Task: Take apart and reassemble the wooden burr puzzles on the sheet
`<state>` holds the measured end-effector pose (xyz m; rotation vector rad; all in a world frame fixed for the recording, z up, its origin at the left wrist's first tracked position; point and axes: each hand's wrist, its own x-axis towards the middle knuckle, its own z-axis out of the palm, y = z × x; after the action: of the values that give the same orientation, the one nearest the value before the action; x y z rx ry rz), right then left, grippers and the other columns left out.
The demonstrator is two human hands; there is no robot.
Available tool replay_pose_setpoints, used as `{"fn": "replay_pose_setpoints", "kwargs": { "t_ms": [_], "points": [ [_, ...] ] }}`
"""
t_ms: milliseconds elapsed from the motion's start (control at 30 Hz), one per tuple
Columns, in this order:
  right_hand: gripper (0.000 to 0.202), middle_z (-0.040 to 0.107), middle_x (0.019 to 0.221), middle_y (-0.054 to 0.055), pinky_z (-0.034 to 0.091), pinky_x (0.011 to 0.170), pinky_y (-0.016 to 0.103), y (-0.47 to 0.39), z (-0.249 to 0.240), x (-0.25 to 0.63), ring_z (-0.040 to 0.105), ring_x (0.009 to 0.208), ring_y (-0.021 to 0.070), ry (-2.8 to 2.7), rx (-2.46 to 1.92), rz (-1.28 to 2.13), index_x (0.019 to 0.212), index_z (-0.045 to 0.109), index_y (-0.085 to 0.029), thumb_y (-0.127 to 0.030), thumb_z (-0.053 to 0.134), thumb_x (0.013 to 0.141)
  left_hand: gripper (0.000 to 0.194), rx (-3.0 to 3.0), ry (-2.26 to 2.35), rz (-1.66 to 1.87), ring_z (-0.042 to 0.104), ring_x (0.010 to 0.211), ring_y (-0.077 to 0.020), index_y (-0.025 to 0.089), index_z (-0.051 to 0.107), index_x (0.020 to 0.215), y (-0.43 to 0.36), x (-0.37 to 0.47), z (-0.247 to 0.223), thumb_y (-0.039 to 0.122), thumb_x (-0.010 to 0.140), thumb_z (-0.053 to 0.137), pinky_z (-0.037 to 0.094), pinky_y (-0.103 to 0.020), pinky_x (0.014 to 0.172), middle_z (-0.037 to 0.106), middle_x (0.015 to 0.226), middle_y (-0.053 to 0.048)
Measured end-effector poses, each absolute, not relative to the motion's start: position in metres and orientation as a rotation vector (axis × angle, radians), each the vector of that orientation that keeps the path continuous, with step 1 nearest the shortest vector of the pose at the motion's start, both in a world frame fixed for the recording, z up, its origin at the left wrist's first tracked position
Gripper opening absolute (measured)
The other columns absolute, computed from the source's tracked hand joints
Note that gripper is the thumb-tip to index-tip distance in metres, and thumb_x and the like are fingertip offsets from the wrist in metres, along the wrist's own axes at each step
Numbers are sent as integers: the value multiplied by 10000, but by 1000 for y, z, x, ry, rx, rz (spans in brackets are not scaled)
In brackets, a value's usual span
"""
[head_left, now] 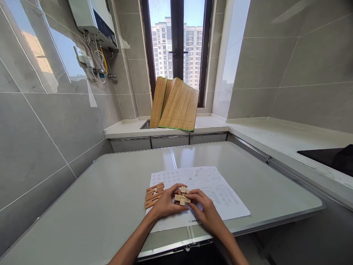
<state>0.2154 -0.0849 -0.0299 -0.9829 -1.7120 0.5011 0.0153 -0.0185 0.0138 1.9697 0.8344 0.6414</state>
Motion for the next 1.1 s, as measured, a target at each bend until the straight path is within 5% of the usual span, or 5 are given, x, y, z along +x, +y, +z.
{"fn": "replay_pose_setpoints", "kwargs": {
  "t_ms": [367,667,933,1100],
  "points": [
    [285,676,1065,77,553,848,351,-88,-24,212,658,923,217,-1590,-1064,560,1239,592,-225,-345,566,982,695,2046,792,674,626,919,-192,282,576,1380,-24,18,18,337,736,833,497,-311,881,690,1015,-5],
    [297,708,862,46,526,715,307,-89,-25,212,650,757,201,-1543,-1149,590,1104,628,-197,-460,573,979,650,2097,636,659,654,1074,-240,252,558,1443,-37,26,25,312,825,749,498,-355,992,719,1215,-56],
    [290,729,867,62,548,700,304,-89,-28,211,686,764,208,-1451,-1143,620,1017,595,-203,-489,585,969,881,2010,756,659,595,758,-140,272,464,1472,-28,25,10,392,698,865,517,-292,768,662,943,7],
    [333,734,895,91,588,728,332,-87,-30,209,719,822,234,-1411,-1090,699,1018,549,-210,-533,600,952,364,1958,757,704,620,819,-171,192,668,1086,-24,25,12,444,834,741,501,-307,808,696,909,-28]
  ]
}}
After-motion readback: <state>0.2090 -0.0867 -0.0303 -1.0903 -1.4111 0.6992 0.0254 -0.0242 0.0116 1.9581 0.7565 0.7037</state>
